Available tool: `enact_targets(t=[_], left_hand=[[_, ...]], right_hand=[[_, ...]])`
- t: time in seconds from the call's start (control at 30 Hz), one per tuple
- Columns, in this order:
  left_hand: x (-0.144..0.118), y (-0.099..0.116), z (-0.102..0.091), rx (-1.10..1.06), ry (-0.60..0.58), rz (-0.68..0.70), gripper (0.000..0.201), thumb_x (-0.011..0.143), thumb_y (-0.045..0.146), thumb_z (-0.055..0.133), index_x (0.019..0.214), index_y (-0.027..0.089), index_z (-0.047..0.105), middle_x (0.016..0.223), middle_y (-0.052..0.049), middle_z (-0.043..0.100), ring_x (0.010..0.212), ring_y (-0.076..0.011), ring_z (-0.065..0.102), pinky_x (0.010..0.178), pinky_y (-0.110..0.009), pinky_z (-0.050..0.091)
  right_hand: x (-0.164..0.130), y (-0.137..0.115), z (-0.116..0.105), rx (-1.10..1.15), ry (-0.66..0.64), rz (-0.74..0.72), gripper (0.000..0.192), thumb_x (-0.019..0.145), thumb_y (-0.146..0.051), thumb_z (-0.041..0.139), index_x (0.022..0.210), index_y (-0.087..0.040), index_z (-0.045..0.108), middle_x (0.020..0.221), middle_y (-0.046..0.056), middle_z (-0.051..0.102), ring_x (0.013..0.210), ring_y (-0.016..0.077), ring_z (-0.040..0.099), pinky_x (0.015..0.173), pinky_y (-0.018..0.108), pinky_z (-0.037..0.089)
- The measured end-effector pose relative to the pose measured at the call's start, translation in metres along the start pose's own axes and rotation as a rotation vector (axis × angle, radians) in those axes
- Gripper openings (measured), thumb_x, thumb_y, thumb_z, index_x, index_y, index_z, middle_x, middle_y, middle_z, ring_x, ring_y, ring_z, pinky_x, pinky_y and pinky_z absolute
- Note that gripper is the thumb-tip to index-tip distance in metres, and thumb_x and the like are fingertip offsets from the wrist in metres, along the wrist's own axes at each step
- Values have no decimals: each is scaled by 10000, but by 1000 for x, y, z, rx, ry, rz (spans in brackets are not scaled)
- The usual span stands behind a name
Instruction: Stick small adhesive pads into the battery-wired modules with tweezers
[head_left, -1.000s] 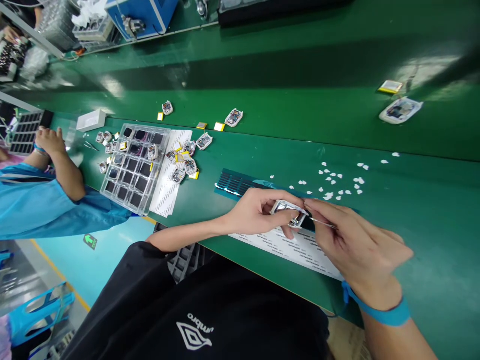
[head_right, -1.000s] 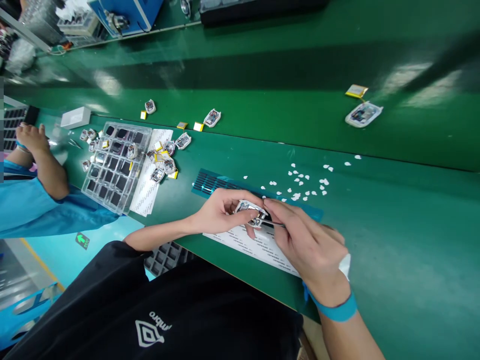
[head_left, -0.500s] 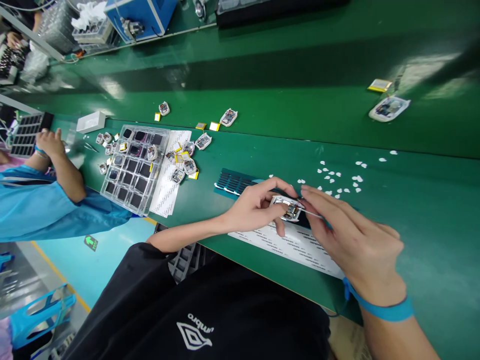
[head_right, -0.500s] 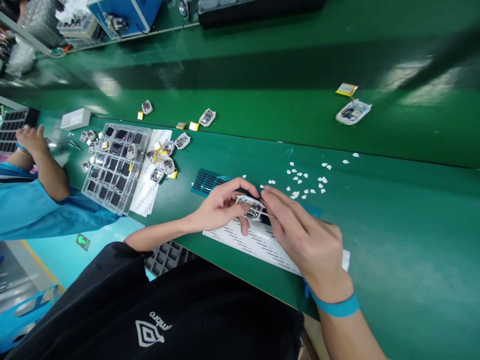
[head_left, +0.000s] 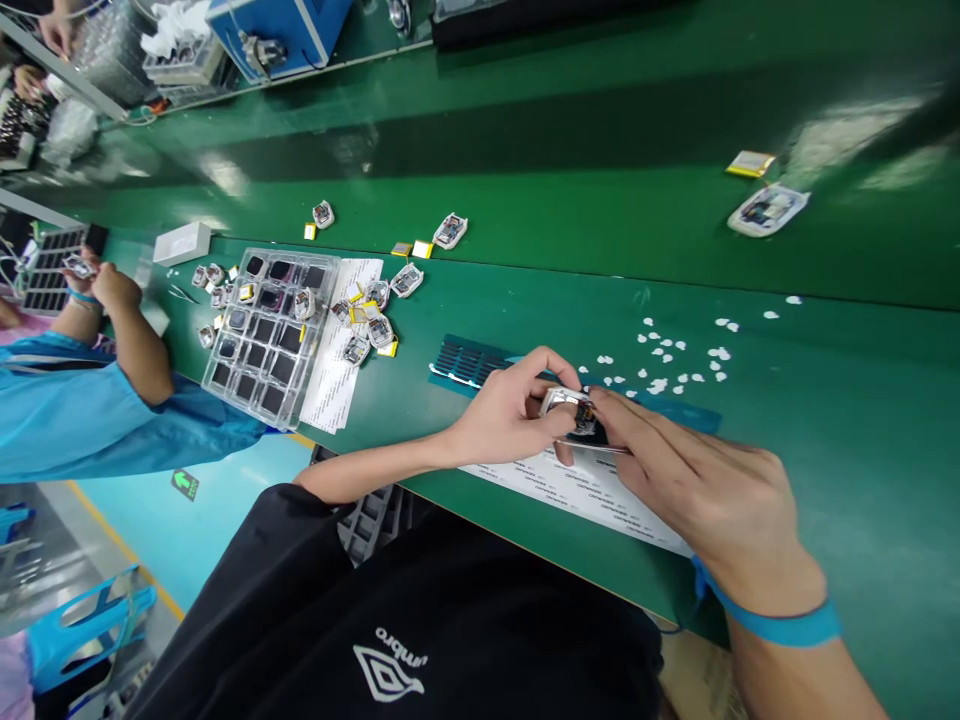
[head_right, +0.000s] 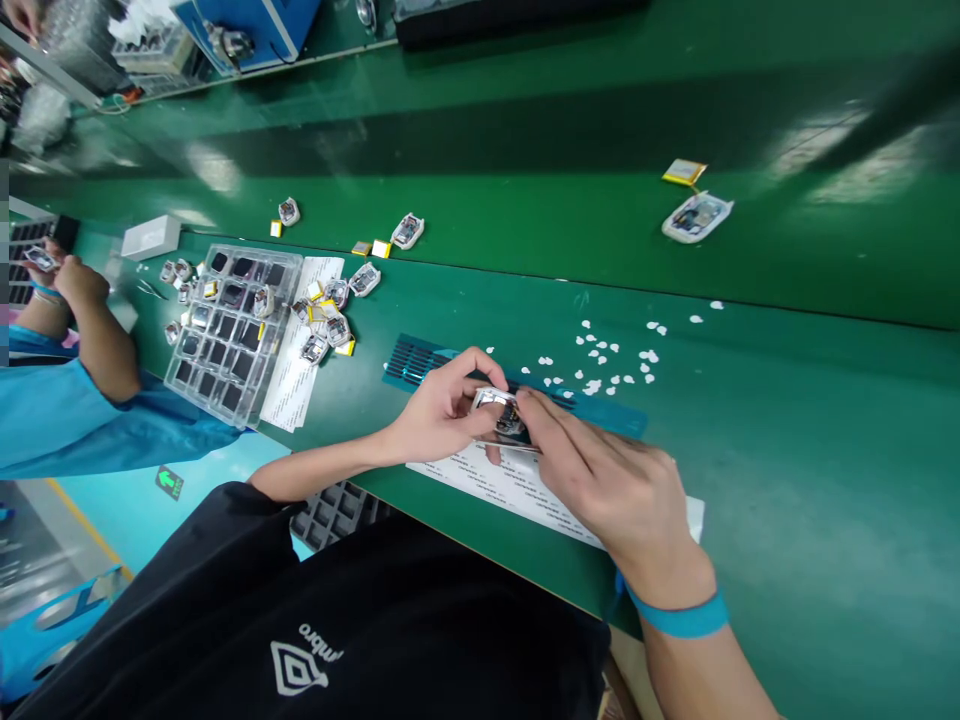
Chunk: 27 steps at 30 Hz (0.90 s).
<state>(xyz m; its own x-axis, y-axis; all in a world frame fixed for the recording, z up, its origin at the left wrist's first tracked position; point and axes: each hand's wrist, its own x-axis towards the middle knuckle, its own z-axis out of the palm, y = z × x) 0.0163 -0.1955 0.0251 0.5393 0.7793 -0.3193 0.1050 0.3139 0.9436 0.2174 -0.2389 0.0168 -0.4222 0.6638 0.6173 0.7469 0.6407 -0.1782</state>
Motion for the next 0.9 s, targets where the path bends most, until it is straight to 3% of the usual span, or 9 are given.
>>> enact_targets(t=[0.23,0.37,0.5,0.63,0.73,0.8,0.9], left_hand=[[-3,-4,3,260,80,168,190,944,272,621,1059,231,475,721,69,661,620,-107,738,562,-189,534],[-1,-10,5,225,137,149,133,967,268,602,1025,230,489,671,82,656,585,-103,729,549,-185,540],[-1,-14,6,138,121,163,143,962,272,626,989,228,492,633,78,674,551,-107,724,523,-184,534],[-3,-14,8,148,127,185,164,930,259,646,970,228,490,640,76,670,567,-108,736,507,-172,513],[-5,-15,9,169,123,223,164,929,263,647,975,227,494,661,81,671,572,-100,740,497,-160,497],[-5,-17,10,162,106,243,164,934,266,644,991,226,495,665,83,670,578,-103,745,502,-162,503],[-5,-17,11,123,97,204,179,937,287,645,989,230,484,640,88,659,571,-107,741,507,-174,511]], right_hand=[[-14,-4,5,-70,-97,86,596,962,-72,638,1526,-254,581,1250,62,795,784,162,786,555,275,525],[-13,-4,5,-92,-150,76,508,970,-111,638,1463,-236,633,1221,65,806,789,175,791,563,288,546],[0,-6,4,77,-50,140,301,989,-158,653,1272,-210,741,1105,48,835,751,162,785,537,270,532],[10,-10,2,207,55,280,130,1007,-181,644,1010,-206,772,823,-2,814,565,107,678,488,242,487],[11,-13,1,271,29,487,222,1021,-290,652,825,-235,740,552,-55,636,427,81,461,426,263,380],[11,-14,1,381,-30,652,269,1009,-417,663,817,-251,751,522,-56,590,432,86,418,431,278,346],[9,-12,3,545,-120,819,308,964,-538,674,898,-259,786,592,-35,658,468,101,469,464,282,369]])
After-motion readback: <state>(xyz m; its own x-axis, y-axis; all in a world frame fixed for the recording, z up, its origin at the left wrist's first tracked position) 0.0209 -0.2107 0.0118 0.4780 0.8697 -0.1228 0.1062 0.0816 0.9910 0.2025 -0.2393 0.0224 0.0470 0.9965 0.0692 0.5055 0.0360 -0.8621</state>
